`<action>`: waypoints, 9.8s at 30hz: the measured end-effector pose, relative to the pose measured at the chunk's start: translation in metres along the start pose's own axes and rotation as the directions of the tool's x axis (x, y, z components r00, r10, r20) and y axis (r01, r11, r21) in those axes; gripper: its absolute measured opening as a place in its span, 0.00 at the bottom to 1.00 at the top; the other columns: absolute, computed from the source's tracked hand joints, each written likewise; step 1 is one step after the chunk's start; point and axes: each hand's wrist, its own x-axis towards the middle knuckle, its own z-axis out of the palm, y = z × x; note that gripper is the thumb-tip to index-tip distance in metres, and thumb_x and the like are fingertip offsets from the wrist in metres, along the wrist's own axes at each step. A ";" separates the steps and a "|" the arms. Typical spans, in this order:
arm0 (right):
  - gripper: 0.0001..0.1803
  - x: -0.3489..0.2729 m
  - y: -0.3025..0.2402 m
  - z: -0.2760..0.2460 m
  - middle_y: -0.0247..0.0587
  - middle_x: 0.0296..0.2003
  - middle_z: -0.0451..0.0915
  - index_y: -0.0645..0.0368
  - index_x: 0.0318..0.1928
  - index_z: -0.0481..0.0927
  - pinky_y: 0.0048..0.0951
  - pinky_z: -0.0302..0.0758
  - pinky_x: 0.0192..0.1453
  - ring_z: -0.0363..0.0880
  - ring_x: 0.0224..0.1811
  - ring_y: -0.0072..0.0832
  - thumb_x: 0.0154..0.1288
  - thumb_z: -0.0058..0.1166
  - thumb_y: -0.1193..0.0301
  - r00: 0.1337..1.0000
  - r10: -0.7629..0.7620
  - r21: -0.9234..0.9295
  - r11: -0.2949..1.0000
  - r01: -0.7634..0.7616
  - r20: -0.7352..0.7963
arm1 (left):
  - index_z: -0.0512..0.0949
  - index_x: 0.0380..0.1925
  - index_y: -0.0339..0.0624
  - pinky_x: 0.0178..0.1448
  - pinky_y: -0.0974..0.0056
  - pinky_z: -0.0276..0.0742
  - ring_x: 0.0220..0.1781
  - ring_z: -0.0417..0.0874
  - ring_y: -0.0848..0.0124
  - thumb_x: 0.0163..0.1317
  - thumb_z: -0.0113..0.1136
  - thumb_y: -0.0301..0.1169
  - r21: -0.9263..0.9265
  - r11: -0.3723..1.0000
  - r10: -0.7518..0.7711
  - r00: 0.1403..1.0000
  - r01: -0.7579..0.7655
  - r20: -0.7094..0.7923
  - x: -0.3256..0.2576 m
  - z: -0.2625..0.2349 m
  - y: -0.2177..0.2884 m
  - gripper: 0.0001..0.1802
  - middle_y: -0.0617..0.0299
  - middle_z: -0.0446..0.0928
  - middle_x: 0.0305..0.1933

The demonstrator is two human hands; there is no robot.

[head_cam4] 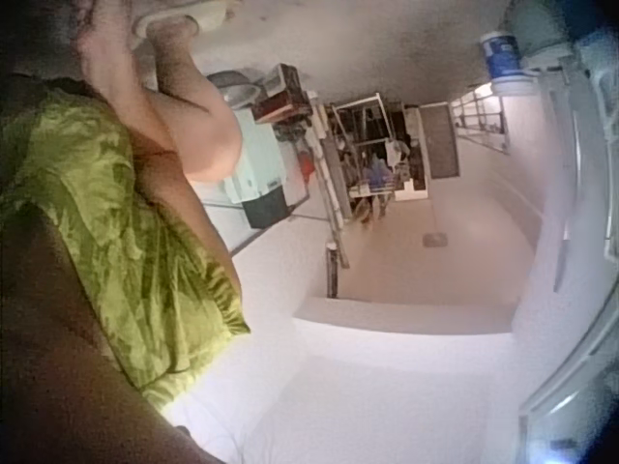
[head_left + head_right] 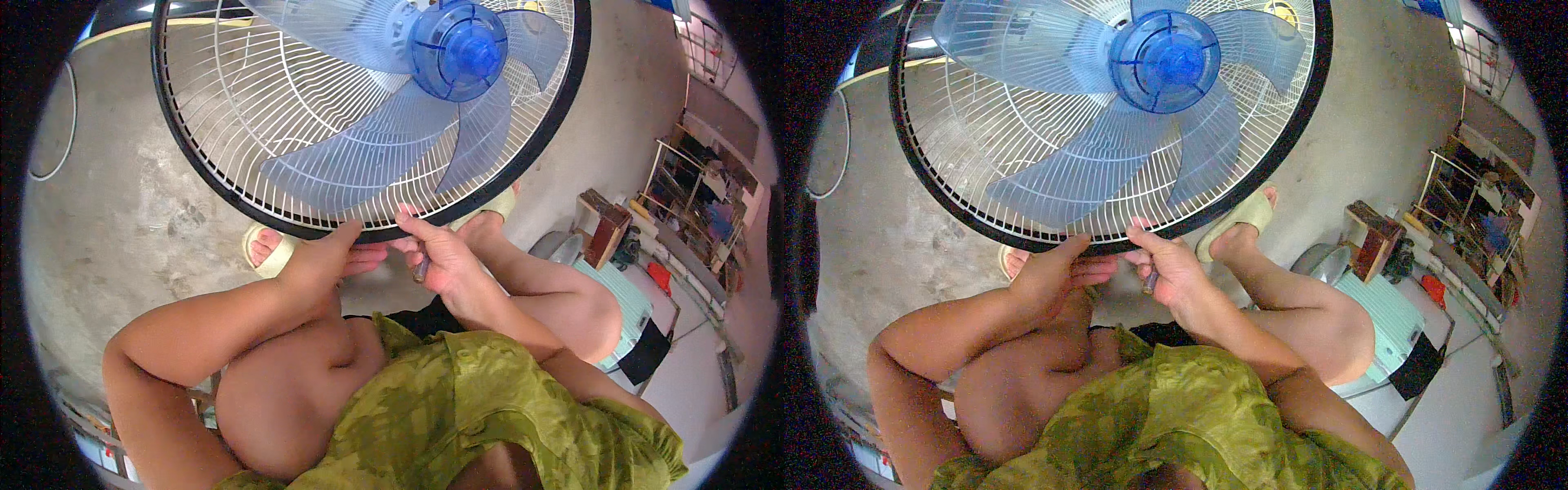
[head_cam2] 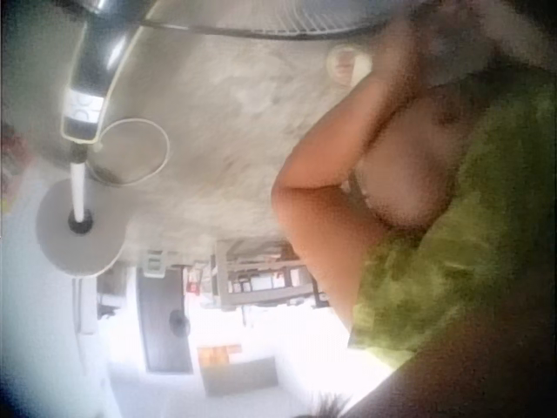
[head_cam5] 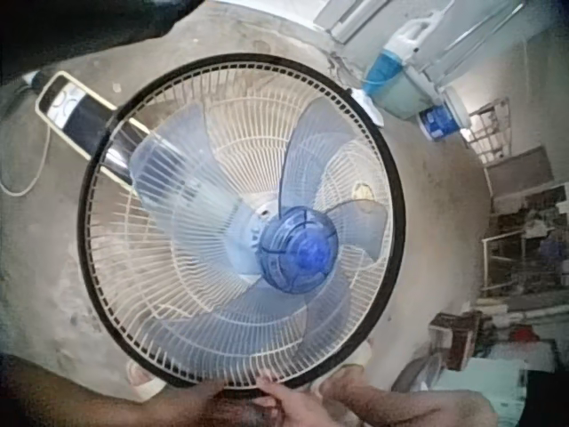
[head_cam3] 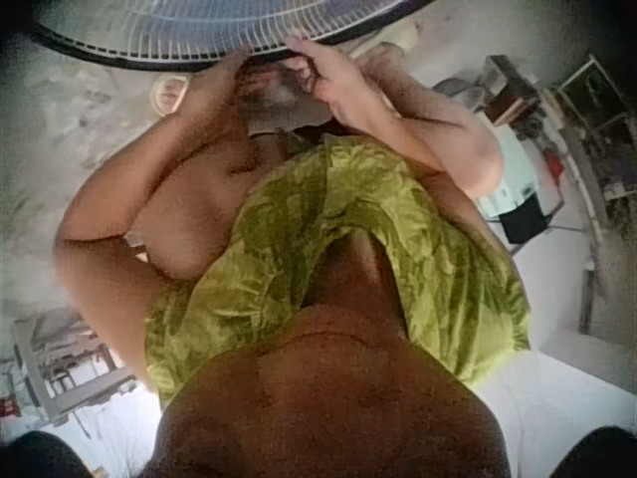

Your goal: The person sits on the floor and assembles a standing fan. They attach the front wire cage to the fan head, align the tabs, and secure it using a screwdriver to tighten the central nut. The person then attaches the rear wire cage and secures it in place.

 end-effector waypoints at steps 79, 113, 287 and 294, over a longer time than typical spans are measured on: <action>0.12 0.028 -0.156 -0.076 0.41 0.41 0.85 0.58 0.51 0.76 0.16 0.65 0.15 0.69 0.17 0.13 0.69 0.47 0.72 0.576 -0.816 -0.296 0.561 0.773 -0.040 | 0.68 0.54 0.33 0.61 0.56 0.72 0.54 0.77 0.60 0.74 0.40 0.41 0.159 0.987 -0.021 0.996 0.007 0.085 0.007 -0.012 -0.001 0.22 0.48 0.76 0.53; 0.10 -0.006 -0.320 -0.011 0.26 0.25 0.78 0.63 0.39 0.84 0.19 0.63 0.23 0.68 0.22 0.12 0.54 0.63 0.80 0.416 -0.871 -0.691 0.132 0.711 0.261 | 0.64 0.58 0.30 0.62 0.58 0.73 0.54 0.78 0.58 0.75 0.37 0.40 0.177 0.984 -0.047 0.996 0.032 0.080 0.008 -0.014 -0.002 0.24 0.46 0.75 0.52; 0.11 -0.043 -0.326 0.233 0.55 0.37 0.83 0.63 0.34 0.84 0.44 0.79 0.43 0.83 0.42 0.48 0.53 0.49 0.78 -0.192 -0.505 -0.474 -0.860 0.186 0.841 | 0.65 0.60 0.35 0.63 0.63 0.70 0.64 0.73 0.62 0.62 0.48 0.17 0.438 0.186 0.977 0.214 -0.880 0.015 -0.061 0.001 0.207 0.25 0.47 0.70 0.63; 0.11 -0.043 -0.324 0.231 0.55 0.40 0.83 0.65 0.36 0.83 0.43 0.79 0.46 0.82 0.45 0.47 0.55 0.49 0.77 -0.196 -0.537 -0.496 -0.839 0.225 0.820 | 0.68 0.58 0.32 0.54 0.69 0.75 0.51 0.79 0.72 0.65 0.52 0.22 0.423 0.173 0.983 0.185 -0.889 -0.013 -0.058 0.005 0.207 0.21 0.52 0.76 0.57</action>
